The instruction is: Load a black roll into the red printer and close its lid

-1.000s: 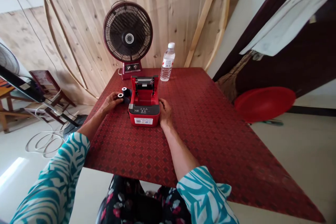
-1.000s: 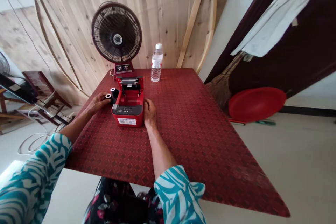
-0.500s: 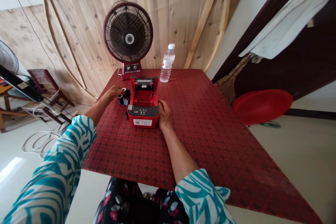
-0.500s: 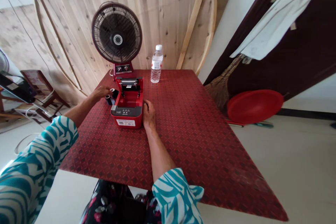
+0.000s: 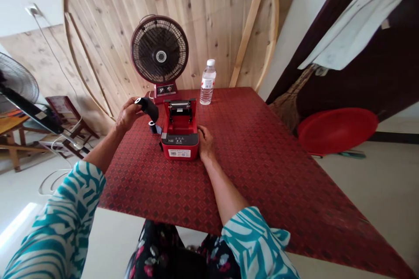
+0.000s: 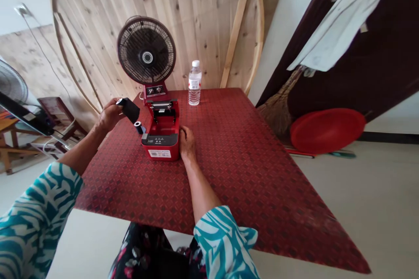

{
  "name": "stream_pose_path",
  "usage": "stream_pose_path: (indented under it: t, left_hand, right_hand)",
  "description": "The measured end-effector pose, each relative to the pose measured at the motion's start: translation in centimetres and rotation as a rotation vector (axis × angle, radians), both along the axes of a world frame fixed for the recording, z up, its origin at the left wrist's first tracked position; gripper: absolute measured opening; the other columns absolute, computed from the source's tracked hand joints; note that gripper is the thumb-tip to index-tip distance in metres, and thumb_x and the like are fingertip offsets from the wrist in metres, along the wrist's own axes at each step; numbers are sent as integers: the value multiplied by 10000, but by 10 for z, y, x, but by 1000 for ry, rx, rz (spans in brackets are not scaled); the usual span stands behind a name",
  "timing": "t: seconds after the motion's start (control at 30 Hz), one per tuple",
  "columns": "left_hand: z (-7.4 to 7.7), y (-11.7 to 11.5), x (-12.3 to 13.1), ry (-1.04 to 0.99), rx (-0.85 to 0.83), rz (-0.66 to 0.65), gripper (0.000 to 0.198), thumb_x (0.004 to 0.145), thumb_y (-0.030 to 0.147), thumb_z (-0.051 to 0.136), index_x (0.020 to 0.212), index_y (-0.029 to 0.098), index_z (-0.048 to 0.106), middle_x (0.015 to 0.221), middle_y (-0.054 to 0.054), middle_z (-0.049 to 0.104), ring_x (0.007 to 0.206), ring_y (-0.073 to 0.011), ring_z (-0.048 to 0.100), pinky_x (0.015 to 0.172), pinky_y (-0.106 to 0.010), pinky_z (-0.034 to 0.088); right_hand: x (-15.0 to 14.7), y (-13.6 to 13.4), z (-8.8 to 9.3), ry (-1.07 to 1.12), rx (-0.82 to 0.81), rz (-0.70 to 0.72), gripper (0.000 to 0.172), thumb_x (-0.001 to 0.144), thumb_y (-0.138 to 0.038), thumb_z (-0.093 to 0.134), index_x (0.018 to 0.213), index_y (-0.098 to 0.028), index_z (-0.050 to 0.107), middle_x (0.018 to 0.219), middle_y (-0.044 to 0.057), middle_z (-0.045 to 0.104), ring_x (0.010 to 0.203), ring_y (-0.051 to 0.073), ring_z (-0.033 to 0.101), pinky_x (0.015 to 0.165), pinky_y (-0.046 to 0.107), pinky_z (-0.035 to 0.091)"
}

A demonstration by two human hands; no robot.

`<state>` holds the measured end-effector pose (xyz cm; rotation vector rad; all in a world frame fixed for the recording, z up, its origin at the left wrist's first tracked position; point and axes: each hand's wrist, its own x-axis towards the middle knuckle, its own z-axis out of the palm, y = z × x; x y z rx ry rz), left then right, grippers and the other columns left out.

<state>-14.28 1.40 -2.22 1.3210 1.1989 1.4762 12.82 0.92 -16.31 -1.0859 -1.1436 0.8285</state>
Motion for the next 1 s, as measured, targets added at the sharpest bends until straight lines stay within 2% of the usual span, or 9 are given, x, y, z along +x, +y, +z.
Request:
stream_pose_path:
  t: [0.1,0.2,0.3,0.43,0.57,0.73,0.83,0.9,1.0]
  left_hand:
    - [18,-26,12,0,35,-135,383,608,334,663,962,193,632,867,-31,676,815,-187,632,751,-317,527]
    - [22,-36,37,132,-4,-305,419,666,358,704,1039,170,668,891,-57,698,836,-206,653,764,-326,521]
    - [16,-27,65,303,-42,-437,395,689,348,756,1036,181,664,894,-48,706,823,-190,657,754,-309,515]
    - [8,-5,93,595,-39,-561,253,731,323,724,930,175,679,831,-24,700,784,-172,641,755,-301,516]
    - [4,9,104,842,-69,-557,194,718,263,701,897,189,707,792,-14,703,762,-177,644,723,-281,499]
    - [2,22,94,866,-154,-638,211,674,276,711,863,183,723,781,-37,720,711,-186,642,654,-273,483]
    - [0,25,87,869,-66,-693,271,656,305,731,892,173,734,792,-59,729,758,-212,652,699,-297,499]
    - [-2,25,86,920,-16,-653,277,668,317,726,907,180,741,816,-59,738,789,-217,659,733,-298,499]
    - [-6,26,93,1044,-58,-608,176,692,286,700,845,219,755,824,-29,750,753,-190,661,699,-255,472]
  right_hand:
    - [0,2,-2,21,-2,-5,348,794,-411,471,964,-212,701,1049,83,745,1016,239,642,979,438,471]
    - [-1,3,-3,36,0,-4,326,789,-406,479,950,-225,697,1032,67,745,1004,231,641,977,431,468]
    - [-2,2,-2,30,6,-3,333,793,-404,466,951,-220,695,1037,74,738,1014,229,639,979,421,465]
    - [-3,0,1,24,29,7,321,815,-402,452,955,-239,690,1022,55,736,1005,216,634,965,392,467]
    - [-3,-1,3,16,10,24,312,820,-387,451,964,-244,689,1037,53,734,1024,214,625,969,383,467]
    - [-2,-1,5,-5,1,13,313,815,-363,444,952,-232,692,1044,68,729,1032,222,622,978,398,469]
    - [-1,-1,5,-10,12,20,310,822,-356,445,953,-236,697,1042,60,732,1023,215,624,974,393,473]
    - [0,-1,5,-13,15,24,308,828,-356,447,958,-238,700,1045,55,734,1025,212,625,977,392,474]
    - [0,-2,4,-13,18,20,307,834,-360,448,963,-241,700,1047,52,735,1028,211,628,977,394,478]
